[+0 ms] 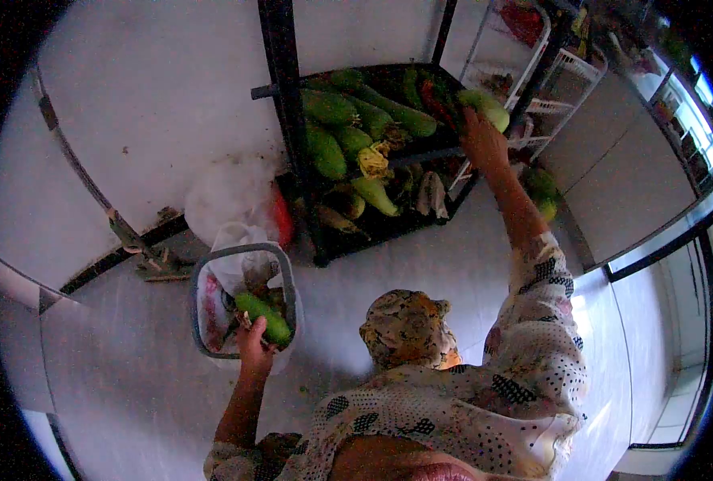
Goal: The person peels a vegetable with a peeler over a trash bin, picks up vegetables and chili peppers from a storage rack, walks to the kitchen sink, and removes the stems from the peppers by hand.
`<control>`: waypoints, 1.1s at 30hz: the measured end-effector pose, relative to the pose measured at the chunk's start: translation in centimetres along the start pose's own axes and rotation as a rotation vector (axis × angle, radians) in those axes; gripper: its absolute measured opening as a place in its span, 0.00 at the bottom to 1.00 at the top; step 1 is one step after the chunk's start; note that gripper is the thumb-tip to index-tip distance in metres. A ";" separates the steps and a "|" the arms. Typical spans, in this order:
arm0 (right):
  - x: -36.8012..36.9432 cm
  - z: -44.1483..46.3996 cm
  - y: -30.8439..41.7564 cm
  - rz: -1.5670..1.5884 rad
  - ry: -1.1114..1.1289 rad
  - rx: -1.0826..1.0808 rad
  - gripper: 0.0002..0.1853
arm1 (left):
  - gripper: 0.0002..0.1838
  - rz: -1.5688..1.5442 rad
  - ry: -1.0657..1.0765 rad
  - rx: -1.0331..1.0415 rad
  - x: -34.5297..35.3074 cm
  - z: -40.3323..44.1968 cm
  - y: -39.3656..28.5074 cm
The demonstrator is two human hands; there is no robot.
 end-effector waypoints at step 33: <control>-3.7 9.2 -3.4 1.220 -0.639 -0.116 0.09 | 0.17 -0.310 -0.043 -0.160 0.7 1.1 1.8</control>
Point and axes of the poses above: each hand's wrist, its own z-axis towards the middle knuckle, its own x-axis out of the palm, y = z × x, the point moved 6 cm from there along z, towards the middle knuckle, and after that the axes turned 6 degrees about y, right-handed, at the moved point
